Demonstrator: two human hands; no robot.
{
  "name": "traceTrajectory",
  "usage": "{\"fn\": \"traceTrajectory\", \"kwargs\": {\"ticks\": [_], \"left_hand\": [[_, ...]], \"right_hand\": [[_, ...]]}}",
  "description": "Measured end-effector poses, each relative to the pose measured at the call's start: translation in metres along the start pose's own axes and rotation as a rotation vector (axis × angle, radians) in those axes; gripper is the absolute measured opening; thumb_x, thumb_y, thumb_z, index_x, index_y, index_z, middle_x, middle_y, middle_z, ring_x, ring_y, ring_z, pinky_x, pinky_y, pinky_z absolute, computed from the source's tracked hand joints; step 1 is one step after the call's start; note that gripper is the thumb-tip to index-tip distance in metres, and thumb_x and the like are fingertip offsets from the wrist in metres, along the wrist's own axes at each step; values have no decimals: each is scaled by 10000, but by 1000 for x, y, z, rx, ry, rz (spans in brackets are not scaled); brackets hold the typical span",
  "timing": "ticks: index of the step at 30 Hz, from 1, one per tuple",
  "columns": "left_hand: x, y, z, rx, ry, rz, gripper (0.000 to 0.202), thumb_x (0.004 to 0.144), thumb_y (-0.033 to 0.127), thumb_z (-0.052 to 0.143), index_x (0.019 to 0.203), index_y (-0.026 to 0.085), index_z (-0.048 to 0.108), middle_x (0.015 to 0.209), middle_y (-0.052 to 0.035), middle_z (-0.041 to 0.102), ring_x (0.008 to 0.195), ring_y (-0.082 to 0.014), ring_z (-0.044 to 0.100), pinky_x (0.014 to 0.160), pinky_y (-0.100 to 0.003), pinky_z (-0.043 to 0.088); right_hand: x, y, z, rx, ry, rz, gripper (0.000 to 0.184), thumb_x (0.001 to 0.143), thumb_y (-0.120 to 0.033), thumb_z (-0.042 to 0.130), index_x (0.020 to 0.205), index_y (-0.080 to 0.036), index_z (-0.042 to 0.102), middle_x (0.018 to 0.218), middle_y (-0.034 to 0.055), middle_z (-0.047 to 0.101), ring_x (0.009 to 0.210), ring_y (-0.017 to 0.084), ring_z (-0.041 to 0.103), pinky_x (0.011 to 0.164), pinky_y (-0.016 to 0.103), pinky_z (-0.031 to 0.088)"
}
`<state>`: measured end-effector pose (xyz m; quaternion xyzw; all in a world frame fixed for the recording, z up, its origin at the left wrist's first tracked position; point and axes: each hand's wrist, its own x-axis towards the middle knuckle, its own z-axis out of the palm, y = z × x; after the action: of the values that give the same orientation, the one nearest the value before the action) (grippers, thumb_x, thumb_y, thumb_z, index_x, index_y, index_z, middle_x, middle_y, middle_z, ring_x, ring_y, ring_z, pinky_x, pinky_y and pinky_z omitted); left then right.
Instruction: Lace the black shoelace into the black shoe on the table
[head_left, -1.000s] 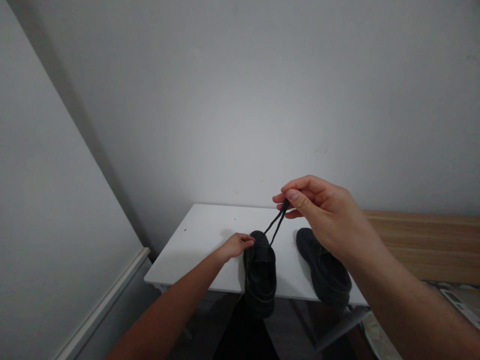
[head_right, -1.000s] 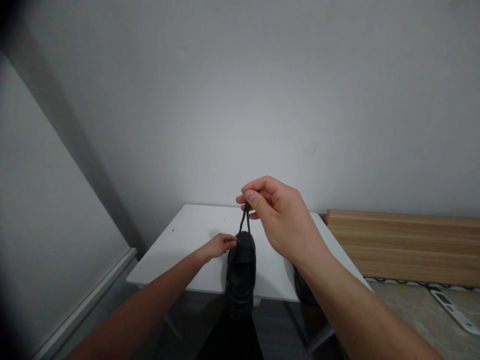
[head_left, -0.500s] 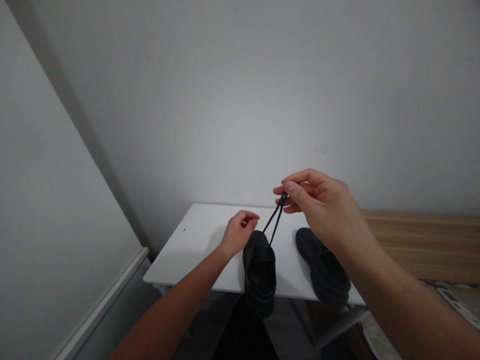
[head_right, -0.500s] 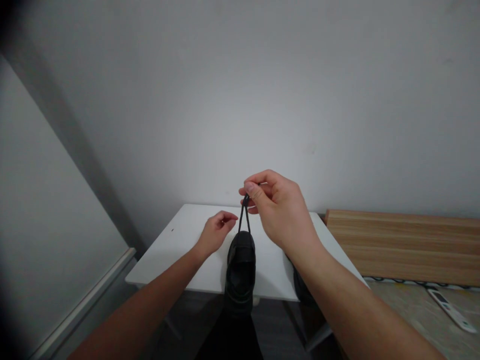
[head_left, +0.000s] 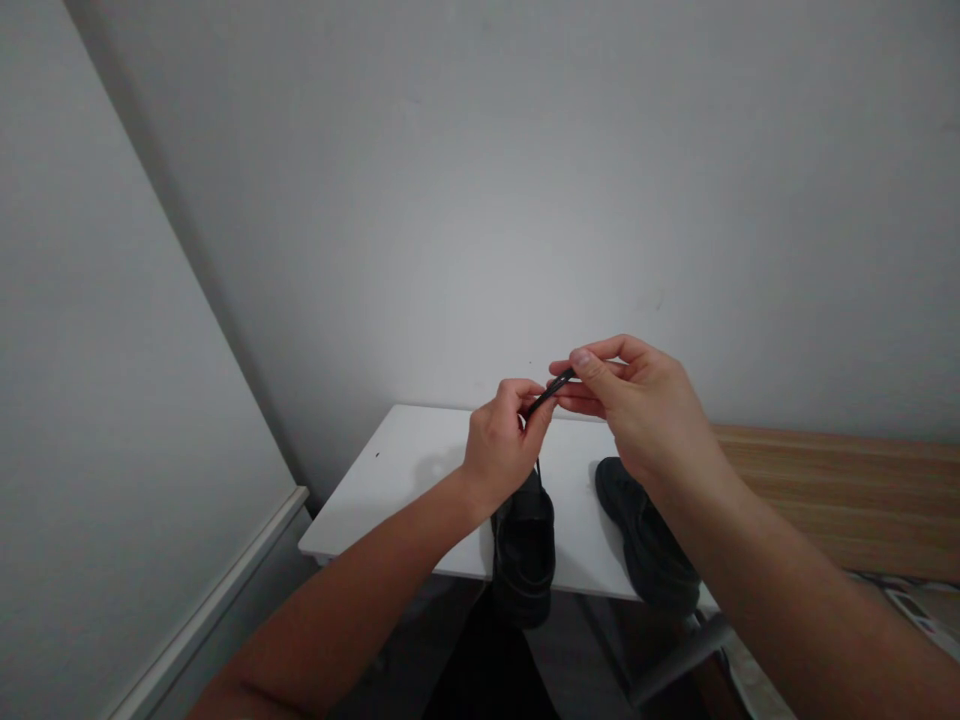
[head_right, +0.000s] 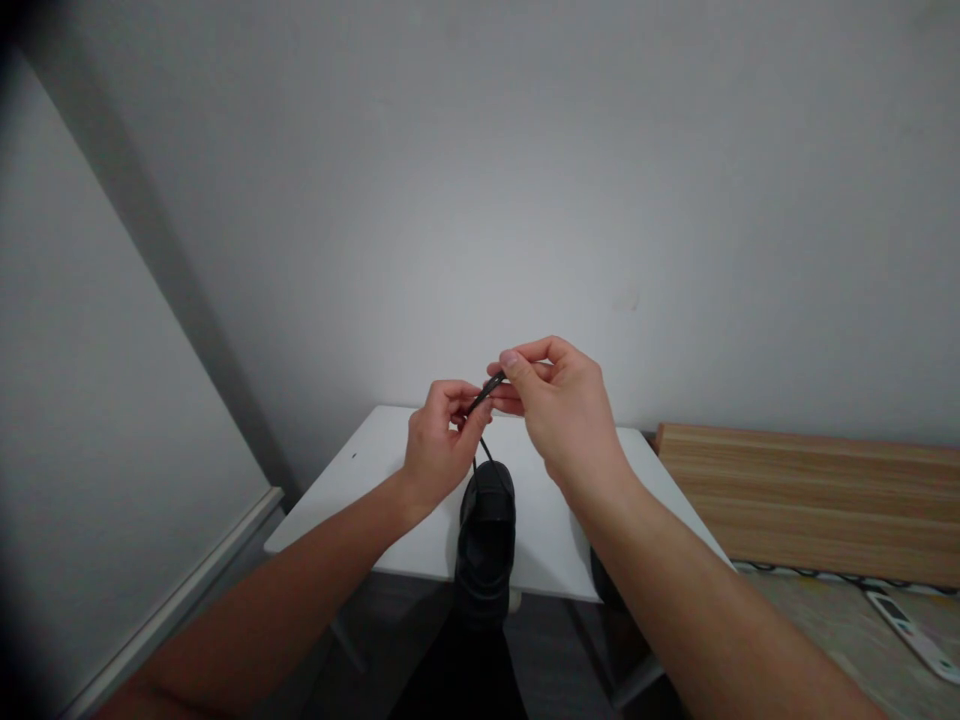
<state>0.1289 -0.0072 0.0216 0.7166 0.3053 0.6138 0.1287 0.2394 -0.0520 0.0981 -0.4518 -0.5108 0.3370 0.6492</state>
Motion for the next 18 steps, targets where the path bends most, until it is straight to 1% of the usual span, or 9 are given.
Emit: {"fn": "traceTrajectory", "kwargs": {"ticks": [2, 4, 7, 8, 10, 12, 14, 16, 18], "left_hand": [[0, -3, -2, 19, 8, 48, 154, 829, 318, 531, 900, 190, 580, 742, -2, 655, 640, -90, 589, 617, -211, 444], [3, -5, -2, -40, -2, 36, 159, 819, 325, 547, 869, 194, 622, 726, 4, 658, 620, -84, 584, 606, -205, 448], [11, -12, -2, -226, 17, -115, 181, 773, 352, 598, 824, 186, 648, 717, 3, 656, 616, -89, 579, 545, -196, 451], [15, -17, -3, -291, 39, -185, 190, 754, 359, 616, 807, 179, 648, 731, -3, 656, 635, -95, 582, 525, -193, 451], [21, -31, -10, -424, 102, -353, 205, 728, 364, 639, 795, 170, 632, 762, -13, 655, 666, -103, 590, 486, -180, 440], [26, -52, -25, -581, 172, -561, 193, 724, 336, 646, 816, 170, 611, 759, -9, 641, 644, -90, 589, 446, -152, 409], [27, -78, -46, -741, 245, -770, 148, 735, 257, 638, 850, 170, 605, 717, 7, 611, 564, -51, 558, 411, -117, 357], [20, -105, -68, -852, 341, -893, 90, 755, 157, 598, 844, 152, 611, 665, 10, 578, 509, -26, 515, 392, -100, 318], [6, -128, -86, -896, 433, -950, 73, 768, 116, 561, 810, 138, 617, 618, 15, 542, 489, -17, 480, 393, -96, 305]], "right_hand": [[1, 1, -1, -9, 7, 47, 180, 730, -308, 651, 718, -179, 526, 738, 37, 692, 585, 120, 637, 583, 274, 548], [4, 4, -3, -19, 7, 78, 199, 731, -330, 648, 722, -178, 519, 752, 44, 694, 621, 125, 640, 573, 264, 535], [13, 11, -10, -50, 49, 67, 218, 748, -371, 621, 751, -180, 516, 838, 64, 698, 675, 126, 629, 516, 222, 496], [18, 14, -15, -56, 75, 71, 218, 760, -381, 603, 754, -181, 517, 862, 69, 697, 664, 122, 620, 489, 211, 479], [29, 24, -27, -43, 136, 123, 212, 785, -380, 572, 733, -182, 519, 853, 73, 695, 602, 111, 598, 456, 208, 460], [42, 37, -46, -14, 217, 198, 197, 800, -347, 559, 699, -182, 521, 790, 64, 687, 544, 97, 572, 448, 210, 459], [53, 52, -70, -16, 334, 233, 163, 798, -300, 565, 688, -183, 534, 730, 36, 662, 500, 74, 528, 408, 183, 423], [64, 68, -98, -29, 440, 265, 139, 786, -265, 578, 677, -182, 551, 674, 7, 621, 432, 48, 432, 328, 152, 325], [71, 84, -123, 38, 487, 336, 132, 772, -230, 589, 656, -187, 545, 614, -16, 586, 383, 39, 350, 281, 148, 251]]}}
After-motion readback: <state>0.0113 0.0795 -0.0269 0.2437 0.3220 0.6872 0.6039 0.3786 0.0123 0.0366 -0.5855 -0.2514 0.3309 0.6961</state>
